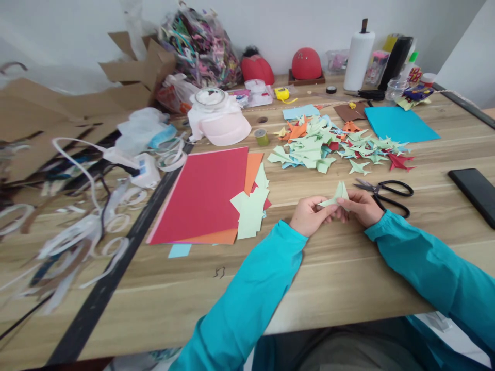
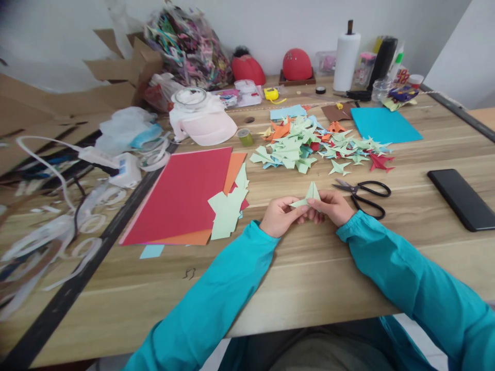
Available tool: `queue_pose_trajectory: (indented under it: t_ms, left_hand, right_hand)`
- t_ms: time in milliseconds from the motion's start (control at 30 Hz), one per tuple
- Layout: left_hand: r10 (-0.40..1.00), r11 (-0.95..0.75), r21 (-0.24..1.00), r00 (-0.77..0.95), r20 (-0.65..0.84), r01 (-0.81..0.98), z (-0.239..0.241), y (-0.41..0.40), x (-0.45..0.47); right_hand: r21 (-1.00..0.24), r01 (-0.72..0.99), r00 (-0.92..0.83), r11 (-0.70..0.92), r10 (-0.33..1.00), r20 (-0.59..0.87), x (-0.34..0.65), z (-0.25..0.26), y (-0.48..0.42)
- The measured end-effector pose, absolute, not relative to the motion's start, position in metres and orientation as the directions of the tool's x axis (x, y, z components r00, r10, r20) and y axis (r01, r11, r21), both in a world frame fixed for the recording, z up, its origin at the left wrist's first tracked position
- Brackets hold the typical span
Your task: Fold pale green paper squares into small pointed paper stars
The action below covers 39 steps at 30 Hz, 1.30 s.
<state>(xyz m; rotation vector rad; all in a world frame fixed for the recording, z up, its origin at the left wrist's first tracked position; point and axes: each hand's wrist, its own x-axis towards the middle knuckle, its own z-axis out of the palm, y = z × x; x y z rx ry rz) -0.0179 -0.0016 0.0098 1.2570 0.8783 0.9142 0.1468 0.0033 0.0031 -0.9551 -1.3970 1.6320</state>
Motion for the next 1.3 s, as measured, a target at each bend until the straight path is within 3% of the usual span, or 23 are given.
queue_pose_trajectory:
  t_ms: [500,700,933,1167,1300]
  left_hand:
    - [0.898,0.042,0.997,0.439,-0.009,-0.065,0.0074,-0.0017,-0.0175]
    - [0.844,0.062,0.991,0.537,0.013,-0.122,0.0116,0.0015,-0.0209]
    - [0.870,0.163,0.978,0.487,-0.078,-0.133,0.0097,0.0015,-0.0218]
    - [0.867,0.163,0.976,0.493,-0.073,-0.142,0.0065,0.0022,-0.0210]
    - [0.912,0.143,0.969,0.407,-0.050,-0.201,0.0051,0.0029,-0.0190]
  right_hand:
    - [-1.000,0.007,-0.389,-0.019,0.921,-0.020,0.1421,0.0090,0.0011]
    - [-0.999,0.002,-0.469,-0.034,0.882,-0.031,0.1456,0.0083,0.0029]
    - [-0.998,-0.055,-0.425,-0.043,0.905,-0.015,0.1449,0.0052,0.0033]
    - [-0.992,-0.104,-0.404,-0.073,0.914,-0.025,0.1447,0.0018,0.0034]
    - [-0.992,-0.084,-0.394,-0.092,0.918,-0.051,0.1450,0.0028,0.0031]
